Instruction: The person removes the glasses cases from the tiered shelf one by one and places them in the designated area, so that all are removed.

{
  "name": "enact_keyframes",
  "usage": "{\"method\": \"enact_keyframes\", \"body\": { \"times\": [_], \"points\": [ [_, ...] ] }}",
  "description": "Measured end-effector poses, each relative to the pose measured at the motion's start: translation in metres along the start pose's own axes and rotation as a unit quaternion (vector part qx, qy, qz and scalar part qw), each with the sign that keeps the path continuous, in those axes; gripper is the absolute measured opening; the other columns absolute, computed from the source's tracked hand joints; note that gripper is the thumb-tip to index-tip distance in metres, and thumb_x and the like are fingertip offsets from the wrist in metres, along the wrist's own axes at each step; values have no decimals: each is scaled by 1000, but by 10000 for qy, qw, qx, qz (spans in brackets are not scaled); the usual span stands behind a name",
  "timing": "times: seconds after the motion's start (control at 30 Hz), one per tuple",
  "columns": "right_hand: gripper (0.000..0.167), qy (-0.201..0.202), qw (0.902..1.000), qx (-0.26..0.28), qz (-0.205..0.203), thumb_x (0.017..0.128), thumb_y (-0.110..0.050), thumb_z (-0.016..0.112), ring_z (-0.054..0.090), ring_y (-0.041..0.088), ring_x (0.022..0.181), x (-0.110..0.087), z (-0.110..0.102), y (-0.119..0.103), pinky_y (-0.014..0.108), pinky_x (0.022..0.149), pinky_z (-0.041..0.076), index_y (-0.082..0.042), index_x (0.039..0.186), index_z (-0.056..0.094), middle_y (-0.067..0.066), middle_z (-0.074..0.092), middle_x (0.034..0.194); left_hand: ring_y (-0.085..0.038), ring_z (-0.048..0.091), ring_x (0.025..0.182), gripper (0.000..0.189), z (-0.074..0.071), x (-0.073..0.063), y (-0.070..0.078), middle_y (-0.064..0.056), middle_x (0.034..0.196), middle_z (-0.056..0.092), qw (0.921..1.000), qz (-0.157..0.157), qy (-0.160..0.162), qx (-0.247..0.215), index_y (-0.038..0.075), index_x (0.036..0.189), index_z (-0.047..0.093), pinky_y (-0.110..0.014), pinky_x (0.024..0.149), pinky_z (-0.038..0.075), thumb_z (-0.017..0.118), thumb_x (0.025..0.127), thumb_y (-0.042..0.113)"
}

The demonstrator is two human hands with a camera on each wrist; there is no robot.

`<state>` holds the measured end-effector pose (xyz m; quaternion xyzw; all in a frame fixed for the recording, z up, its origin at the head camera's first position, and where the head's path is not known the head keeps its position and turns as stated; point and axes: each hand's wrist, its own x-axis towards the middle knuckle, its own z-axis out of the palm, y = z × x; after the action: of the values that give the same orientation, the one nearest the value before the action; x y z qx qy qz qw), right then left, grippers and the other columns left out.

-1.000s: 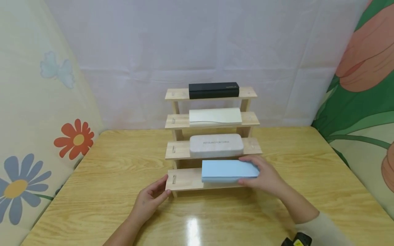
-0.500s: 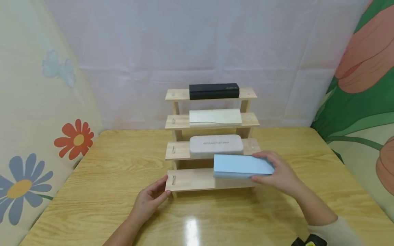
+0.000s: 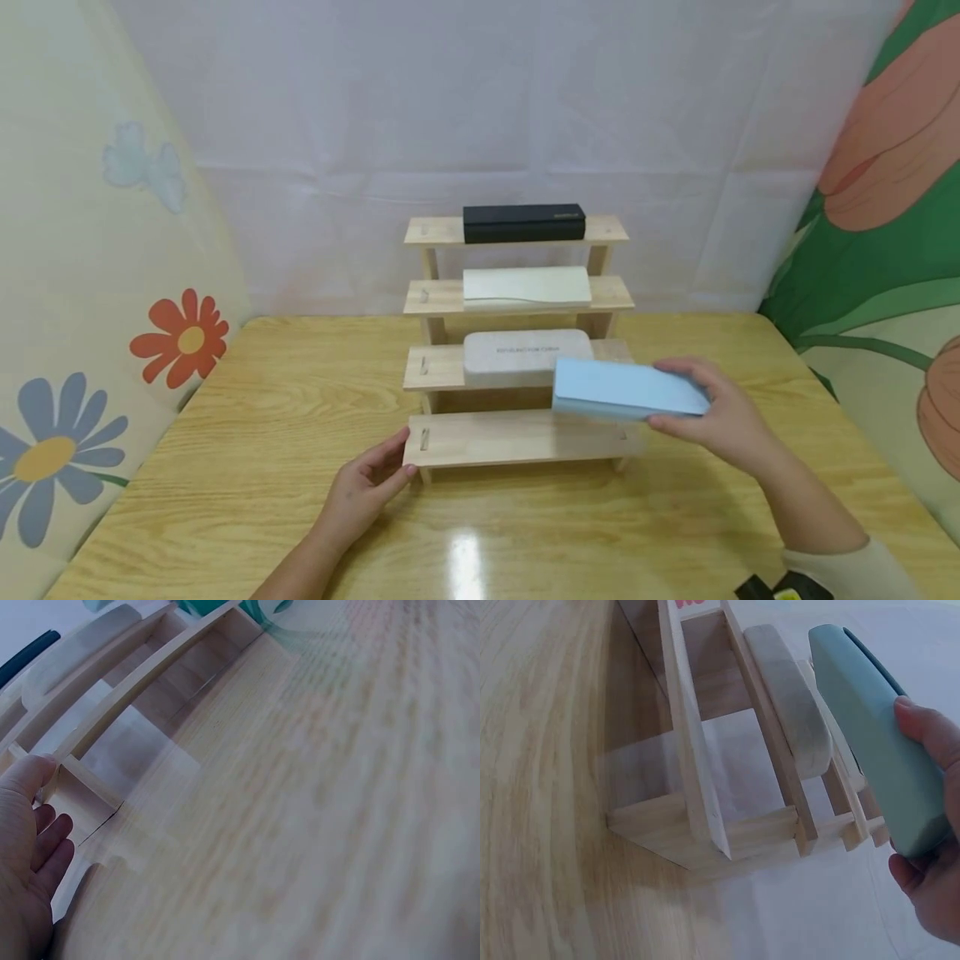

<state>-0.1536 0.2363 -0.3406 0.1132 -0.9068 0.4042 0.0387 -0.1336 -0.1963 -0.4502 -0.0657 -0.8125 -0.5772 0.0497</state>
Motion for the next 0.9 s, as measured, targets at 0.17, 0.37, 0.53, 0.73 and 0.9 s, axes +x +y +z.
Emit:
{"method": "enact_keyframes", "body": {
  "times": [0.17, 0.37, 0.53, 0.73, 0.9],
  "points": [
    [68, 79, 9999, 0, 100, 82, -25, 80, 46, 38, 120, 0, -10, 4, 43, 89, 42, -8, 140, 49, 21, 44, 144, 8, 59, 103, 51, 0, 0, 0, -20, 133, 60, 10000, -11, -8, 19, -4, 134, 56, -10, 86, 51, 72, 87, 7],
    [67, 241, 9997, -21, 92, 84, -21, 79, 47, 38, 119, -1, -21, 9, 30, 85, 43, -6, 142, 47, 23, 44, 144, 7, 59, 103, 50, 0, 0, -1, -19, 134, 60, 9999, 111, -8, 83, -5, 133, 56, -10, 88, 50, 72, 87, 7],
    [67, 440, 9988, -149, 142, 85, -22, 78, 48, 33, 115, -3, -30, 14, 15, 77, 42, -6, 142, 47, 23, 45, 143, 6, 60, 103, 50, 0, 0, -3, -19, 131, 62, 9996, 216, 16, 164, -5, 133, 56, -10, 88, 50, 73, 87, 6],
    [69, 588, 9973, -273, 354, 86, -27, 77, 48, 33, 112, -2, -39, 23, 12, 72, 41, -6, 144, 45, 25, 45, 141, 6, 60, 102, 50, 0, -1, -2, -19, 130, 63, 9995, 236, 33, 211, -5, 132, 57, -11, 88, 50, 73, 87, 7],
    [70, 741, 9956, -334, 465, 86, -29, 77, 45, 32, 111, -4, -45, 31, 13, 71, 40, -5, 144, 45, 25, 44, 141, 6, 60, 102, 49, 0, -1, -3, -19, 130, 63, 9994, 238, 49, 263, -4, 132, 57, -10, 88, 50, 73, 86, 7]
  ]
}}
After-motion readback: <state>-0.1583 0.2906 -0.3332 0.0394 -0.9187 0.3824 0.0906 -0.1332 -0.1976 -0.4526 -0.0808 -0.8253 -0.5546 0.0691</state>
